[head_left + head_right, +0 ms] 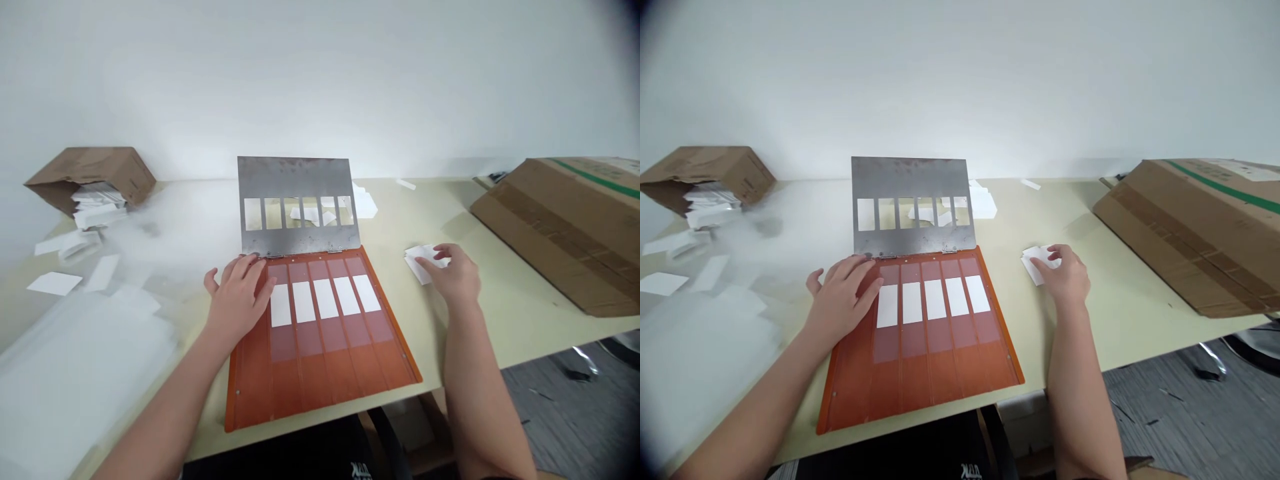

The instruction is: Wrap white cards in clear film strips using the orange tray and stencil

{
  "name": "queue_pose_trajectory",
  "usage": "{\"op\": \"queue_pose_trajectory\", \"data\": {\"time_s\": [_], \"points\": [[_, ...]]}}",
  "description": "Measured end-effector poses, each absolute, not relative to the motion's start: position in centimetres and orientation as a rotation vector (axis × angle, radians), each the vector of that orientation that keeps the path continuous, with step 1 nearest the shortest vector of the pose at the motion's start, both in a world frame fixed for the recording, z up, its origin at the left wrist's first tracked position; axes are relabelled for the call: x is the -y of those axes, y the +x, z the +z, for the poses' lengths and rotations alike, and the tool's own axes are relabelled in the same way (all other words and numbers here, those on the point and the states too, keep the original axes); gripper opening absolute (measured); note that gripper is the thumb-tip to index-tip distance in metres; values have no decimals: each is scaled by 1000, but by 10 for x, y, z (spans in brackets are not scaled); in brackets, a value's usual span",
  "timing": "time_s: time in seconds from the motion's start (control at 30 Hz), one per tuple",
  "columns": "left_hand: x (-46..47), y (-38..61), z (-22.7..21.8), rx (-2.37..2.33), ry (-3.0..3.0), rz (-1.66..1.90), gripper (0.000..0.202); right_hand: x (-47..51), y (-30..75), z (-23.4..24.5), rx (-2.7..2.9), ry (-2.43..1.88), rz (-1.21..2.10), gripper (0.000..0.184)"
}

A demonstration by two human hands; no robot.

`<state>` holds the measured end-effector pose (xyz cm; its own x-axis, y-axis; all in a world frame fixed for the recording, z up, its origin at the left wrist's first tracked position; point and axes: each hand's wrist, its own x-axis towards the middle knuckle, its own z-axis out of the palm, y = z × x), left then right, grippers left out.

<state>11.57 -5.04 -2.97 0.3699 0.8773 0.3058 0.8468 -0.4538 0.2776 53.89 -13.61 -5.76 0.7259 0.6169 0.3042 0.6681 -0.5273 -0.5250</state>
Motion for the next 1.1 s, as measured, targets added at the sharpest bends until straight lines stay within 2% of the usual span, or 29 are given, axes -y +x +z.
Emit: {"op": "queue_pose_trajectory", "data": {"time_s": [0.1,0.2,0.4,0.5,0.6,0.8,1.1], "points": [[49,112,-29,-1522,2556,615,32,132,529,-57,1042,-2280,-84,36],[46,107,-32,-1392,2588,629,28,121,502,-48,1270,-2055,-49,33],[39,105,-42,-1345,2529,732,23,98,399,-4,1993,-1527,316,31],[39,107,-44,-1334,2541,701,26,92,352,3,2190,-1435,427,28],[39,108,-44,-1275,2600,684,32,90,324,-8,2288,-1346,349,30],[36,104,-49,-1275,2423,807,36,94,316,-32,2346,-1328,194,49],[38,104,-50,-1303,2387,843,37,95,320,-35,2373,-1358,186,57]]}}
